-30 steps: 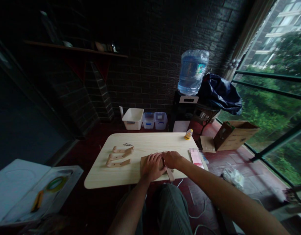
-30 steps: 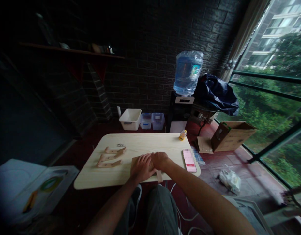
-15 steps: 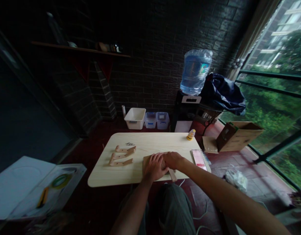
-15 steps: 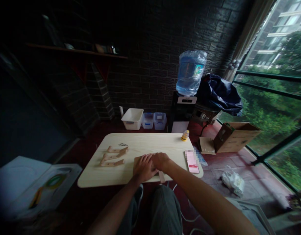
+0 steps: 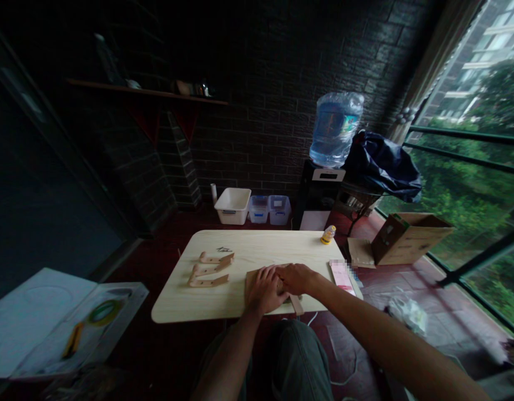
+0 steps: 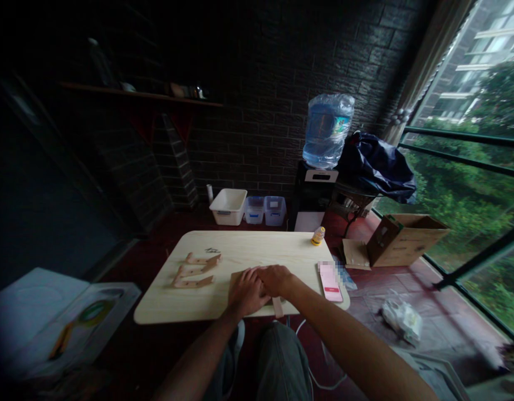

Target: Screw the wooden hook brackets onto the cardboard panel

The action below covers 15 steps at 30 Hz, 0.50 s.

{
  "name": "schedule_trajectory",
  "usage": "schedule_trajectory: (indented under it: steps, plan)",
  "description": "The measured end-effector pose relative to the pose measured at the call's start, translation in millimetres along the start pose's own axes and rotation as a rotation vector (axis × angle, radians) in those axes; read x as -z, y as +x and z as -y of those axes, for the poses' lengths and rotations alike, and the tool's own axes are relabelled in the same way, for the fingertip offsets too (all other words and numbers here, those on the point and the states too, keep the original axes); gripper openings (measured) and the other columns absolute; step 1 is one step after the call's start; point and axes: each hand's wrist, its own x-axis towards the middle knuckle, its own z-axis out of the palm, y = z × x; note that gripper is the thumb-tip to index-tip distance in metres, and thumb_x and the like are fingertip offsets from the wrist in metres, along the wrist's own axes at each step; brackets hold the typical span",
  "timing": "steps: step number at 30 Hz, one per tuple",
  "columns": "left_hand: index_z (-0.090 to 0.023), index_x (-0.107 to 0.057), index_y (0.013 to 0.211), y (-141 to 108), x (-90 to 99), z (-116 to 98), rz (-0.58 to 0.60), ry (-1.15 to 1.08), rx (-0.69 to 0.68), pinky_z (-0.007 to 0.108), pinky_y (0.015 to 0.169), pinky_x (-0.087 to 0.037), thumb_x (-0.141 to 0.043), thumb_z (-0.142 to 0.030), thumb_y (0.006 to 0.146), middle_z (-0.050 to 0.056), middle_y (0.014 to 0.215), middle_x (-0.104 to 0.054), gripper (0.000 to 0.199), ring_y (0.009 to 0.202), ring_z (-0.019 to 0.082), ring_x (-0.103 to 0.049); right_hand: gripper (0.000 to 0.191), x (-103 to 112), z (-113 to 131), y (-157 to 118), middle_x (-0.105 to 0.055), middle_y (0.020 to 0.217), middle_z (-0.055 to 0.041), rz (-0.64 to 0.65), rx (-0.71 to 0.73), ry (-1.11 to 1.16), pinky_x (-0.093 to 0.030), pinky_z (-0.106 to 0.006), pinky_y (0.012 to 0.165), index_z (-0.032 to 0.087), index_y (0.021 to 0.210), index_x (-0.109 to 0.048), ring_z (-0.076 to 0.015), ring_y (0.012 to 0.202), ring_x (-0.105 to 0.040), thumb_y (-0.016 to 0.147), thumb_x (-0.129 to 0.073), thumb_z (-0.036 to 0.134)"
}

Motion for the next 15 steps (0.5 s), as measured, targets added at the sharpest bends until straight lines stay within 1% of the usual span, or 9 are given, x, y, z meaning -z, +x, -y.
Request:
schedule_trajectory:
  steps: [5,11,15]
  plan:
    - [-0.018,-0.055,0.133,1.7,5.3,-2.5,-0.016,-0.024,-0.004,0.048,0.121,-0.025,-0.061,-0.051,0.086,0.011,0.143,-0.055,0.058,0.136,0.029,-0.044,0.038,-1.6,-5.4,3.0,-0.073,0.112,-0.0218,0.027,0.007,-0.037,-0.056,-0.039,0.079,0.01,0.122,-0.064,-0.0314,0.1,-0.072,0.084,-0.061,0.014]
    - [-0.02,-0.052,0.138,4.1,8.6,-5.0,-0.009,-0.031,-0.021,0.049,0.12,-0.027,-0.062,-0.05,0.086,0.011,0.143,-0.054,0.061,0.136,0.03,-0.045,0.033,-5.9,-5.0,2.0,-0.073,0.115,-0.0211,0.027,-0.032,-0.038,-0.057,-0.038,0.08,0.01,0.122,-0.065,-0.0307,0.102,-0.072,0.09,-0.059,0.017]
    - [-0.019,-0.049,0.141,3.1,5.9,-4.8,-0.012,-0.018,-0.019,0.047,0.121,-0.027,-0.063,-0.048,0.084,0.011,0.145,-0.053,0.065,0.137,0.029,-0.044,0.03,-6.1,1.0,6.2,-0.073,0.111,-0.0232,0.037,-0.092,-0.045,-0.058,-0.038,0.075,0.008,0.114,-0.069,-0.0322,0.097,-0.073,0.085,-0.064,0.015]
